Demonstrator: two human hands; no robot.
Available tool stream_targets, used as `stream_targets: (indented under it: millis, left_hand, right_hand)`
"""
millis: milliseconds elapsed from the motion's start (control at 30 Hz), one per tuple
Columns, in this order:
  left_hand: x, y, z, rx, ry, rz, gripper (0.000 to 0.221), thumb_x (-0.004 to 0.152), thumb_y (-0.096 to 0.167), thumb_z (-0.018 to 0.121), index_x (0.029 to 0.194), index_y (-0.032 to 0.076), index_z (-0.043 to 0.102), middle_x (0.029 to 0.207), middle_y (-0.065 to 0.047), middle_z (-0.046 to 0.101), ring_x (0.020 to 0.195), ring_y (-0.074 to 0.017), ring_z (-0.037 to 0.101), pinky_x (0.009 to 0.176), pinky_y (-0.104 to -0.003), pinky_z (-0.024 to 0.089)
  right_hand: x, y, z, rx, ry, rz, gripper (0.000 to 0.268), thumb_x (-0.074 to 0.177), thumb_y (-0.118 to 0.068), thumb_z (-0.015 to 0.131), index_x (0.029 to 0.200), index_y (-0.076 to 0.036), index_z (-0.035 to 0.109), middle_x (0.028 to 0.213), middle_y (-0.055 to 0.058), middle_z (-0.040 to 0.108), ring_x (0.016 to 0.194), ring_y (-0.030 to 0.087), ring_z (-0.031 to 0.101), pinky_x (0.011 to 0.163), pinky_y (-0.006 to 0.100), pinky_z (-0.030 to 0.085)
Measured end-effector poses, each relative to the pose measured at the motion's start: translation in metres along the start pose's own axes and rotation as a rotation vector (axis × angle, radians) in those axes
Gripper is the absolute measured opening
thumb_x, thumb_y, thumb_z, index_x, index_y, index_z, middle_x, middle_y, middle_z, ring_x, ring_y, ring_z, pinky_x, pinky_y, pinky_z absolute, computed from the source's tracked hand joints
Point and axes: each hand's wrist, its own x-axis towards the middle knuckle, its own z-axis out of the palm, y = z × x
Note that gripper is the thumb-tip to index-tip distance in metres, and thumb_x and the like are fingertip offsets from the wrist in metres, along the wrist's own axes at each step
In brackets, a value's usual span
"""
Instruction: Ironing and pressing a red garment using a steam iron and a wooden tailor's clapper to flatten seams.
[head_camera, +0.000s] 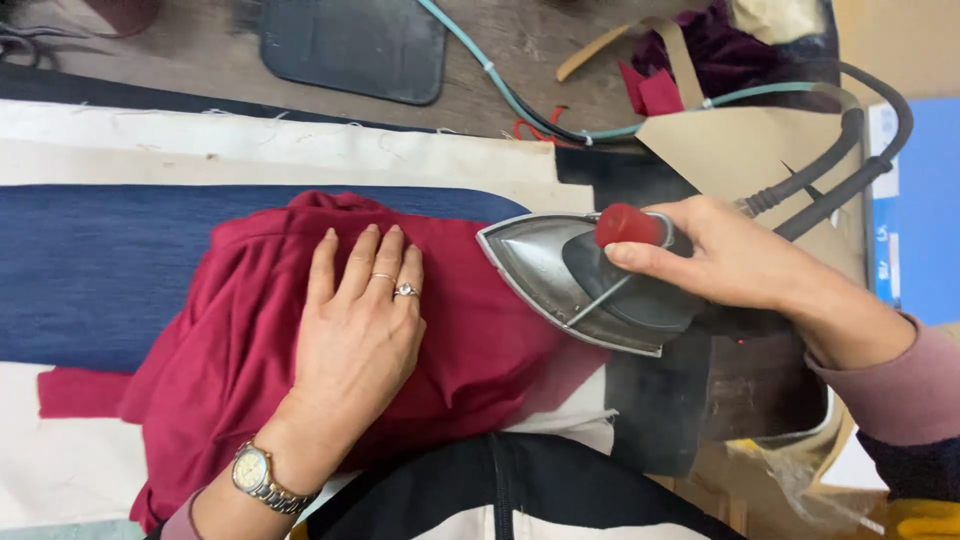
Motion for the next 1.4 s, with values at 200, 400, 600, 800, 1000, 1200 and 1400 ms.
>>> stream_targets:
  millis: [200,400,600,800,1000,1200,1400]
  left_hand:
    - [-0.008,-0.013,0.012,-0.071,-0.071,0.017,0.042,0.086,0.019,0.045,0.121,0.003,0.062,0.133,-0.015,0.059,0.126,-0.0305,0.053,0.114,-0.047,0.030]
    - [-0.011,-0.028,0.008,-0.017,-0.013,-0.073,0.037,0.086,0.017,0.046,0.111,0.004,0.068,0.117,-0.013,0.069,0.118,-0.0305,0.060,0.109,-0.042,0.038]
    - [-0.011,-0.032,0.010,-0.097,0.076,-0.117,0.026,0.080,0.018,0.054,0.099,0.006,0.068,0.101,-0.011,0.068,0.109,-0.0276,0.061,0.099,-0.039,0.040]
    - [-0.010,-0.044,0.003,-0.152,0.184,-0.089,0.016,0.080,0.012,0.057,0.090,0.008,0.067,0.104,-0.006,0.072,0.099,-0.0229,0.062,0.081,-0.035,0.044]
    - [-0.015,-0.048,0.009,-0.299,0.246,-0.109,0.018,0.082,0.013,0.057,0.095,0.005,0.068,0.107,-0.009,0.070,0.102,-0.0262,0.061,0.083,-0.038,0.042]
    - [-0.016,-0.052,0.008,-0.428,0.225,-0.127,0.025,0.073,0.013,0.061,0.095,0.001,0.065,0.110,-0.017,0.066,0.104,-0.0332,0.060,0.082,-0.043,0.045]
    - [-0.032,-0.137,-0.057,-0.479,0.384,-0.253,0.030,0.069,0.001,0.059,0.096,0.010,0.070,0.099,-0.009,0.072,0.090,-0.0309,0.067,0.075,-0.047,0.052]
  right_hand:
    - [0.018,-0.054,0.001,-0.188,-0.012,-0.128,0.041,0.086,-0.049,0.064,0.070,-0.012,0.057,0.061,-0.002,0.053,0.056,0.013,0.043,0.057,0.029,0.037]
    - [0.031,-0.095,0.002,-0.334,-0.021,-0.187,0.047,0.086,-0.055,0.062,0.075,-0.010,0.060,0.056,0.003,0.052,0.053,0.020,0.045,0.056,0.034,0.038]
    - [0.020,-0.094,-0.006,-0.129,0.039,-0.188,0.037,0.084,-0.037,0.068,0.075,-0.001,0.068,0.063,0.018,0.069,0.062,0.030,0.065,0.067,0.041,0.051]
    - [0.015,-0.014,-0.002,-0.105,0.076,0.117,0.041,0.089,-0.046,0.058,0.074,-0.009,0.064,0.056,0.003,0.048,0.050,0.016,0.044,0.047,0.033,0.038]
    - [0.040,0.005,-0.023,-0.084,0.214,0.149,0.054,0.096,-0.050,0.052,0.063,-0.008,0.050,0.037,0.012,0.049,0.037,0.022,0.047,0.049,0.032,0.037]
    - [0.106,-0.078,-0.033,-0.025,0.153,-0.058,0.076,0.097,-0.050,0.048,0.037,-0.005,0.036,0.030,0.011,0.041,0.033,0.018,0.044,0.051,0.028,0.038]
    - [0.219,-0.166,-0.009,-0.061,0.083,-0.257,0.072,0.094,-0.054,0.048,0.038,-0.011,0.037,0.031,0.006,0.043,0.033,0.013,0.045,0.058,0.024,0.042]
